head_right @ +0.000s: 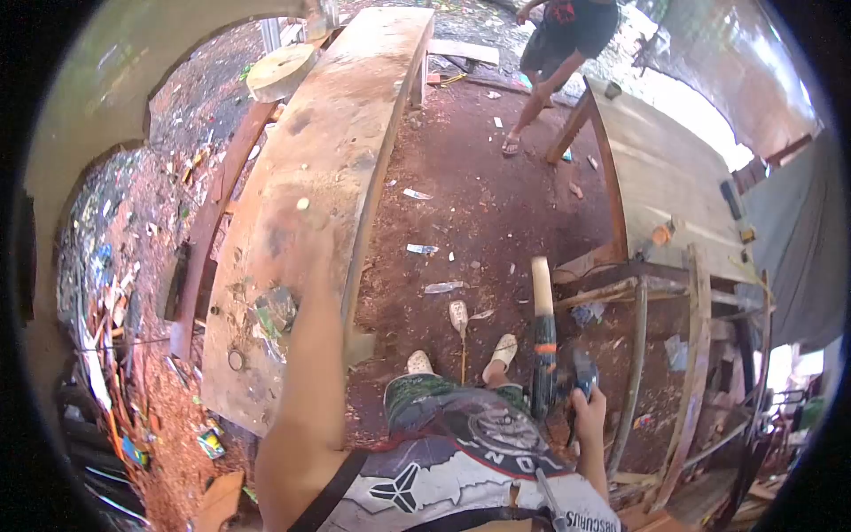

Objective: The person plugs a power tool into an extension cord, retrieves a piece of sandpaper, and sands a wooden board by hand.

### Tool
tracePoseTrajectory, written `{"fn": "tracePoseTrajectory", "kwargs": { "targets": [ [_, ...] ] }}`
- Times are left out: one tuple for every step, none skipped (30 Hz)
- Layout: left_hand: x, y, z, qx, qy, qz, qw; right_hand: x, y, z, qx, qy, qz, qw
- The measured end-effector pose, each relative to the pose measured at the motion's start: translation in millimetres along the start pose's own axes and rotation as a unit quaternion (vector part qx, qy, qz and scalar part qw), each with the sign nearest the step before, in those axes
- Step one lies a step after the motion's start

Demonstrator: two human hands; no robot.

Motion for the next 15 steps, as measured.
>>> {"fn": "tracePoseTrajectory", "kwargs": {
  "targets": [
    [18, -30, 27, -0.005, -0.015, -0.007, 1.0, 9, -5, -11, 0.007, -0.004, 0.027, 1.0],
    [21, -53, 42, -0.004, -0.028, -0.014, 1.0, 17, -4, -24, 0.012, -0.012, 0.051, 0.999],
    [15, -56, 50, 0.018, -0.007, -0.033, 0.999, 31, -7, -32, 0.052, 0.003, 0.056, 0.997],
    [-2, -46, 50, 0.046, 0.03, -0.06, 0.997, 33, -2, -37, 0.061, -0.001, 0.039, 0.997],
    [-15, -36, 48, 0.074, 0.066, -0.082, 0.992, 34, 3, -43, 0.076, -0.008, 0.021, 0.997],
    [-24, -22, 45, 0.086, 0.101, -0.097, 0.986, 40, 5, -43, 0.1, -0.013, 0.003, 0.995],
    [-32, -6, 35, 0.093, 0.136, -0.106, 0.981, 49, 8, -47, 0.119, -0.014, -0.013, 0.993],
    [1, -38, 40, -0.004, 0.15, -0.136, 0.979, 55, 10, -50, 0.141, -0.021, -0.029, 0.989],
    [-50, 31, 8, 0.008, 0.179, -0.053, 0.982, 58, 9, -49, 0.17, -0.043, -0.047, 0.983],
    [-44, 20, 4, -0.058, 0.145, -0.052, 0.986, 63, 11, -48, 0.171, -0.039, -0.052, 0.983],
    [-34, 9, 3, -0.124, 0.099, -0.055, 0.986, 67, 13, -49, 0.164, -0.028, -0.054, 0.985],
    [-18, 0, -10, -0.123, 0.108, -0.053, 0.985, 62, 22, -47, 0.161, -0.033, -0.073, 0.984],
    [-14, -3, -21, -0.128, 0.07, -0.048, 0.988, 63, 21, -48, 0.165, -0.035, -0.078, 0.983],
    [-10, -4, -28, -0.135, 0.031, -0.042, 0.989, 65, 21, -45, 0.149, -0.031, -0.077, 0.985],
    [-2, 8, -41, -0.139, 0.037, -0.04, 0.989, 67, 21, -40, 0.133, -0.026, -0.076, 0.988]
  ]
}}
Point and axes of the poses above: each hand's wrist, its own z-axis towards the middle knuckle, its own y-axis out of the back of the hand, x = y × z, the point moved 8 cm from there along z, towards the middle knuckle, and after that the axes turned 9 degrees about x, right-handed, at the moved point
